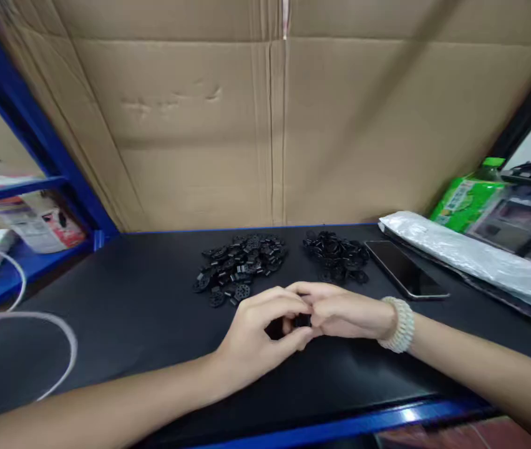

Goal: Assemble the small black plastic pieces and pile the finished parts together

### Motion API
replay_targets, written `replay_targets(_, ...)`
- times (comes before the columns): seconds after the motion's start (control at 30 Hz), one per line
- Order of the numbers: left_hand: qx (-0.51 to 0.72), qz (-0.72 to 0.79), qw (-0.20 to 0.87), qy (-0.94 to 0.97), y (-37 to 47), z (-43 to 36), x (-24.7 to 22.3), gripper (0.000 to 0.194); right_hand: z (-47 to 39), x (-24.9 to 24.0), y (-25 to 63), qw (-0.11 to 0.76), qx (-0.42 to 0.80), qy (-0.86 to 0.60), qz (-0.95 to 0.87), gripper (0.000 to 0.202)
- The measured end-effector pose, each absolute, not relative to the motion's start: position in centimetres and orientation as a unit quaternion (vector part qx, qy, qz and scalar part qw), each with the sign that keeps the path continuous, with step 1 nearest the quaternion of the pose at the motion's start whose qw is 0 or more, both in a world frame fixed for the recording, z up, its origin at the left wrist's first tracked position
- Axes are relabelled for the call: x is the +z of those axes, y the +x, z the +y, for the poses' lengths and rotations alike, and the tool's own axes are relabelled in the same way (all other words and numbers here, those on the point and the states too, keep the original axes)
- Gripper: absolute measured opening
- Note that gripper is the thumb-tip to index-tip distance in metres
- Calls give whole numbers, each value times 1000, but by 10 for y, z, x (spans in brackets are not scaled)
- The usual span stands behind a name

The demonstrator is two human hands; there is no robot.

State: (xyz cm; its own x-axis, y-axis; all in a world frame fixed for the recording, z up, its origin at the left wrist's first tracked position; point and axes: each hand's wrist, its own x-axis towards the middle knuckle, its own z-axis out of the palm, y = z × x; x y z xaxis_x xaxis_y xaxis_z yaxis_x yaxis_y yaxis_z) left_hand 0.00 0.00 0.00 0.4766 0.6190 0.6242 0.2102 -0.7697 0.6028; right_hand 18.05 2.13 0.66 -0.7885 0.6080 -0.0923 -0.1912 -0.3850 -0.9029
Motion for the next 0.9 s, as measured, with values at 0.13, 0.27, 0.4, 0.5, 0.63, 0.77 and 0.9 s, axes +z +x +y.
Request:
replay_targets(0.13,450,248,230,826,1,2,0,13,23,7,181,239,808,-198,-501,41)
replay_targets(0.27,446,255,236,825,1,1,0,16,23,8,181,235,805,-203,-505,41)
replay_targets(0.4,432,249,250,830,2,1,-1,16,21,9,180,225,797,-212,-519,45)
replay_targets(0.5,425,239,252,836,3,0,-1,18,17,10,177,224,767,-237,-552,46)
replay_targets(0.63,438,226,241,836,5,-3,-1,21,9,16,173,234,684,-296,-624,38)
replay_targets(0.77,453,226,235,830,6,-5,-2,22,4,19,172,222,664,-317,-640,30)
replay_targets(0.9,467,247,234,816,3,-5,-3,21,4,12,169,253,686,-281,-622,32)
